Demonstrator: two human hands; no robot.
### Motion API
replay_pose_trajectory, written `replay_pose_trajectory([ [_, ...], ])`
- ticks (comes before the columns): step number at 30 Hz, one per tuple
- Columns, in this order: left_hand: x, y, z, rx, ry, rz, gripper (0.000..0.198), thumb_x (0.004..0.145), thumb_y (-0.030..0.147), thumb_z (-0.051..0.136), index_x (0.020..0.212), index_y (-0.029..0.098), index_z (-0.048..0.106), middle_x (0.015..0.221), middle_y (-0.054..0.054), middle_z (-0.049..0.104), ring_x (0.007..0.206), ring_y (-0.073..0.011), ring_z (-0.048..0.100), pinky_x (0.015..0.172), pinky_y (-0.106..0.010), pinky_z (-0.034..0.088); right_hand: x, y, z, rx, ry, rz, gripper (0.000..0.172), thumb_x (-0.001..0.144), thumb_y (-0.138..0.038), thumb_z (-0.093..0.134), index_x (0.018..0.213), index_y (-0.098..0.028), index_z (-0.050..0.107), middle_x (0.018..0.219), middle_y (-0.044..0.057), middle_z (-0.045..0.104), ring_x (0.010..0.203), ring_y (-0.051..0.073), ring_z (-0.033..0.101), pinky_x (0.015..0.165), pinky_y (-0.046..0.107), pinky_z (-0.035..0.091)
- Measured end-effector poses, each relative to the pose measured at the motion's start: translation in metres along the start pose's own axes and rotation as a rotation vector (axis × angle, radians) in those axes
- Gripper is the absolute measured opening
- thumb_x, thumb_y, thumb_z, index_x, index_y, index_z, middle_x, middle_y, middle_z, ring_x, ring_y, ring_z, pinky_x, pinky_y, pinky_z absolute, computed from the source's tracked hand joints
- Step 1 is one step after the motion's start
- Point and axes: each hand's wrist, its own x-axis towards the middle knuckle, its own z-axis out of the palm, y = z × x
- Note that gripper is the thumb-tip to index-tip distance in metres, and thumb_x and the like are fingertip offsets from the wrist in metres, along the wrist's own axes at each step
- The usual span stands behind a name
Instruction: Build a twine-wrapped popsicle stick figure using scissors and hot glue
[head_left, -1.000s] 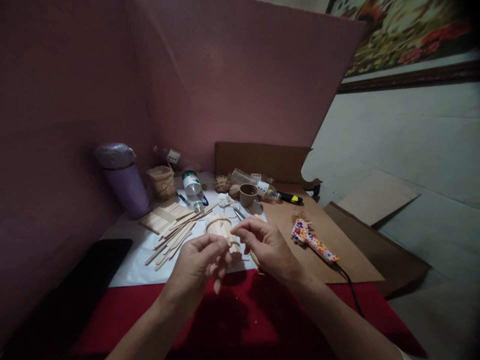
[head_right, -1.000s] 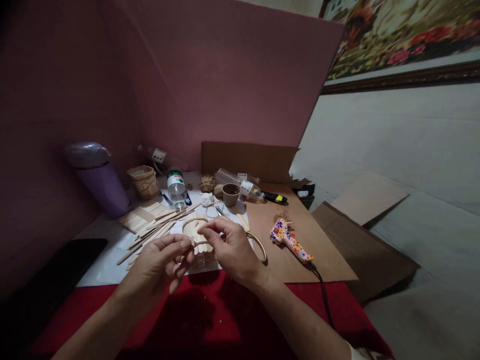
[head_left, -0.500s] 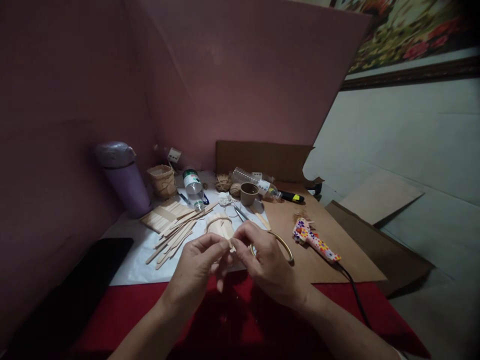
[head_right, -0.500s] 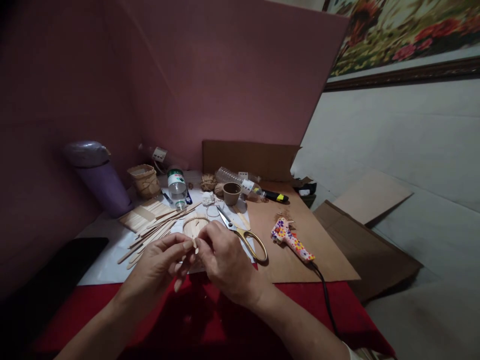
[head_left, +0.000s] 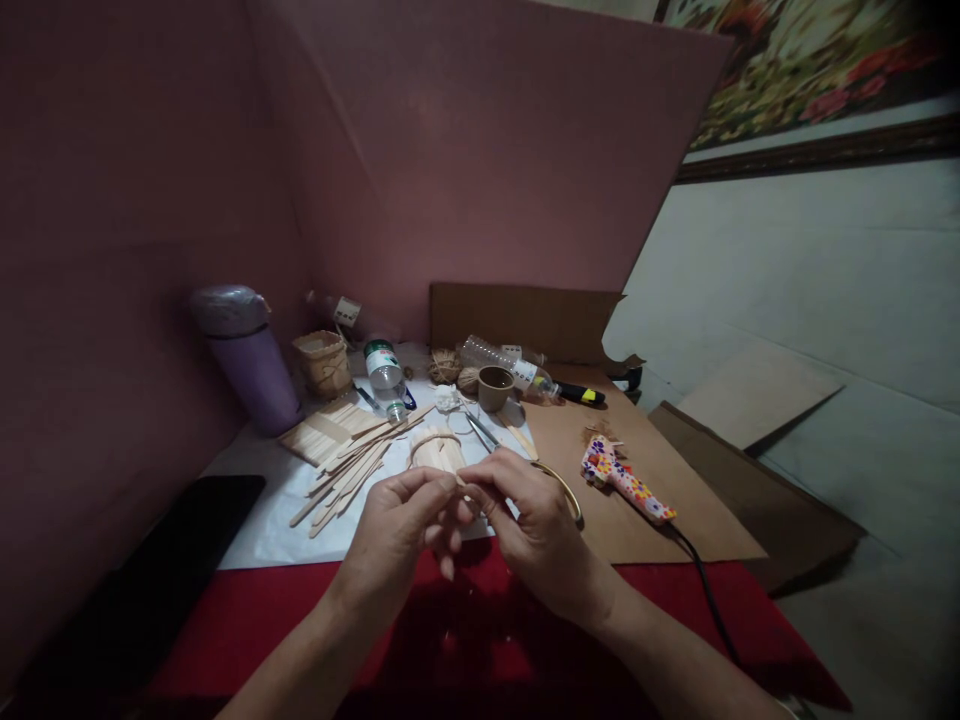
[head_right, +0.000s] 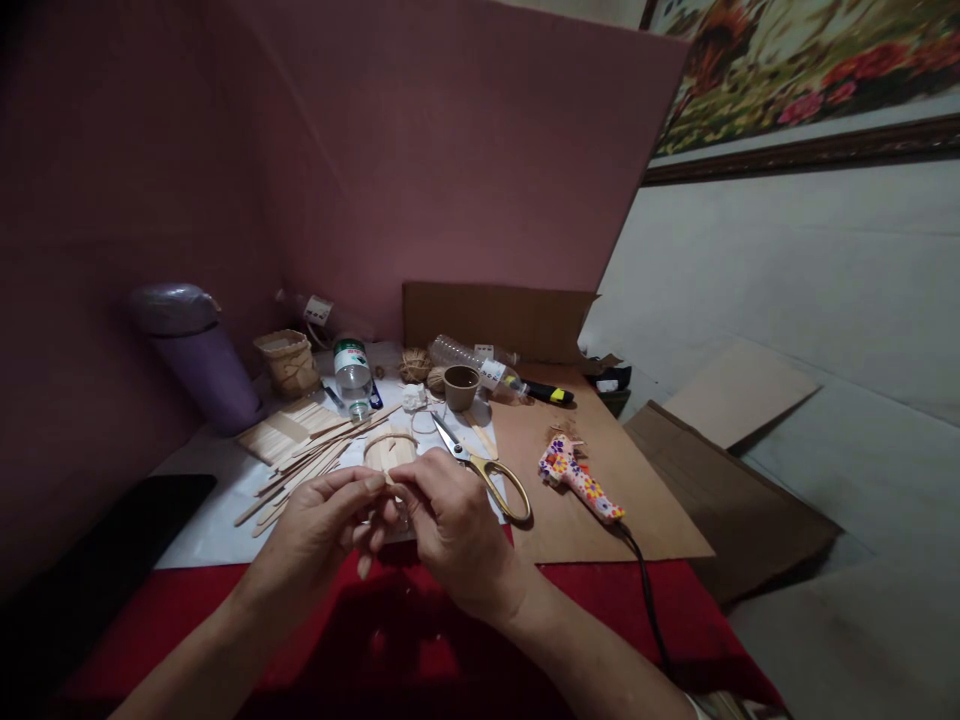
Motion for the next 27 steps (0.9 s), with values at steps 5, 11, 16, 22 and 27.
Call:
replay_pose_trajectory([
  [5,-0.001,0.000,0.001,-0.011,0.001,0.004,0.021,0.073,0.031,0.070,0.068,0.013,0.062,0.061,-0.002,0.063,0.043,-0.0101,0.052,0.033,-0.020,0.044,-0.004,0.000,0.003,-0.046,0.018,-0.079,0.019,0.091,-0.009,0.046,0.097,-0.014,0.064,0.082,0.006,0.059,0.075,0.017,0.057,0.067,0.031,0.047],
  [11,0.008,0.015,-0.009,0.093,0.143,0.094,0.024,0.067,0.034,0.075,0.063,0.014,0.063,0.057,-0.001,0.062,0.041,-0.0083,0.049,0.035,-0.019,0.039,0.004,0.015,-0.007,-0.121,0.059,0.043,0.018,0.091,-0.021,0.053,0.106,-0.016,0.060,0.093,0.008,0.062,0.087,0.020,0.060,0.077,0.037,0.050],
  [16,0.036,0.042,-0.029,0.376,0.173,0.168,0.019,0.055,0.028,0.079,0.059,0.013,0.067,0.057,-0.003,0.063,0.049,-0.0112,0.052,0.044,-0.022,0.039,0.021,0.039,-0.015,-0.265,-0.364,0.022,0.098,0.060,-0.046,0.083,0.140,-0.014,0.037,0.142,0.020,0.040,0.131,0.034,0.036,0.106,0.051,0.034],
  [22,0.075,0.055,-0.043,0.507,0.046,-0.007,0.010,0.051,0.020,0.076,0.055,0.014,0.071,0.059,-0.003,0.065,0.061,-0.0132,0.054,0.063,-0.026,0.039,0.034,0.066,-0.004,-0.263,-0.621,0.054,0.127,0.055,-0.059,0.079,0.150,-0.012,0.008,0.155,0.023,0.011,0.143,0.035,0.008,0.113,0.054,0.019],
  [27,0.089,0.041,-0.055,0.456,0.013,-0.098,0.012,0.051,0.022,0.076,0.057,0.012,0.072,0.064,-0.007,0.067,0.064,-0.0159,0.057,0.066,-0.029,0.040,0.029,0.075,0.003,-0.201,-0.609,0.043,0.124,0.058,-0.056,0.079,0.150,-0.012,0.010,0.154,0.022,0.016,0.143,0.034,0.013,0.113,0.053,0.020],
])
